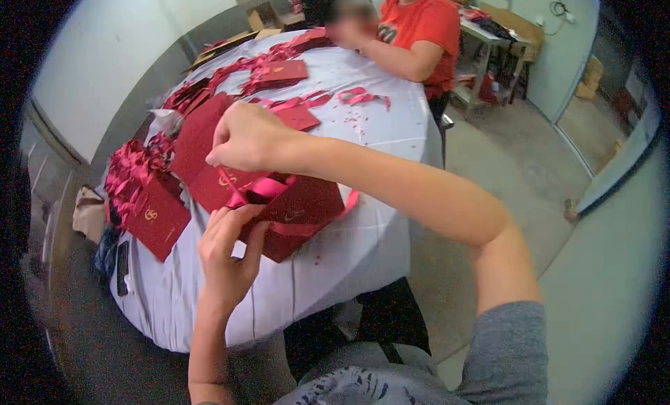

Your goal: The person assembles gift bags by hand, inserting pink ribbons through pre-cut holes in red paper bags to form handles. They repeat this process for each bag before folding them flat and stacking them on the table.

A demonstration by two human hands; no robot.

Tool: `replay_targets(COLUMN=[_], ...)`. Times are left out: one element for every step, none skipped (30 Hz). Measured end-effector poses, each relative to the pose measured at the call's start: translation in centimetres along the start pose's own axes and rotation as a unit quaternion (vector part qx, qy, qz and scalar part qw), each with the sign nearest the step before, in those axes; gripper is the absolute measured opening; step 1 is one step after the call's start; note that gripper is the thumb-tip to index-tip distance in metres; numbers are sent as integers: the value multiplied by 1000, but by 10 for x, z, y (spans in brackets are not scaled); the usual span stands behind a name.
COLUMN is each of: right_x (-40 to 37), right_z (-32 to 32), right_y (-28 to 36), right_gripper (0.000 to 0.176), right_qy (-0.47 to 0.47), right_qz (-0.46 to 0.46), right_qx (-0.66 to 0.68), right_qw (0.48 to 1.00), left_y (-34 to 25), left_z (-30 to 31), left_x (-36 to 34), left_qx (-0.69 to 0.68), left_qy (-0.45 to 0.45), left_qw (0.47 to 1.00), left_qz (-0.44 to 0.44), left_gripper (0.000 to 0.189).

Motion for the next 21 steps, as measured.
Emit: replay_targets(right_x=[-1, -4, 1, 6, 9, 12, 12, 13, 13, 9, 3, -5, -19, -38, -61, -80, -101, -116, -126, -135, -140], right_z=[0, 1, 0, 4, 9, 9, 10, 6, 1, 2, 9, 17, 26, 37, 46, 47, 48, 40, 28, 19, 10], right_y=[7, -3, -6, -9, -13, -14, -16, -15, -12, -10, -5, 2, 13, 24, 34, 34, 33, 23, 12, 5, -1], right_gripper=[21, 20, 20, 20, 20, 20, 20, 20, 20, 20, 20, 20, 17, 15, 14, 12, 10, 10, 12, 18, 24], right_qy=[1, -10, -9, -43, -77, -73, -74, -49, -23, -20, -49, -75, -106, -160, -209, -220, -227, -191, -190, -187, -178], right_qz=[22, -51, -44, -18, 6, 0, -1, 8, 18, 26, 51, 76, 106, 142, 183, 156, 138, 145, 118, 105, 79], right_qx=[7, 12, 11, 30, 50, 62, 64, 54, 45, 21, 0, -23, -26, 5, 36, 4, -26, -102, -40, -71, -98], right_qw=[1000, 999, 999, 998, 996, 995, 995, 997, 999, 999, 998, 994, 988, 977, 960, 963, 964, 965, 974, 974, 976], left_y=[0, 2, 3, 3, 2, 1, 2, 4, 4, 4, 4, 4, 7, 10, 10, 11, 15, 13, 13, 13, 11], left_z=[0, 0, -1, -1, 0, 0, -1, -2, -3, -3, -2, -3, -4, -3, -5, -4, -7, -8, -10, -9, -6], left_x=[0, 0, -1, -1, 0, 0, 0, 0, 0, 0, 0, 0, 0, 0, 0, -1, -3, -3, -3, -3, -2], left_qx=[-5, 1, -6, -13, -12, -12, -12, -13, -11, -3, 5, 7, 3, 0, 7, 19, 2, 5, 5, -6, -15], left_qy=[-17, -21, -21, -21, -19, -18, -12, -6, -1, -6, -13, -12, -9, -10, -2, 1, -5, -24, -19, -27, -55], left_qw=[1000, 1000, 1000, 1000, 1000, 1000, 1000, 1000, 1000, 1000, 1000, 1000, 999, 999, 999, 1000, 999, 999, 1000, 999, 998], left_qz=[-4, -5, -4, -5, 0, -1, 7, 15, 15, 16, 18, 20, 31, 43, 33, 24, 31, 30, 19, 29, 24], left_gripper=[24, 24, 24, 24, 23, 23, 22, 22, 22, 21, 20, 20, 20, 19, 19, 20, 21, 21, 20, 16, 14])
Point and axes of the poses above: each hand's wrist, its own x-axis towards the middle knuckle, its own z-axis out of the back of the hand, y = z × x, the point moved 9 cm from there along x, towards the middle knuckle, and after that the axes turned 15 degrees about x, right-handed, at the moved point
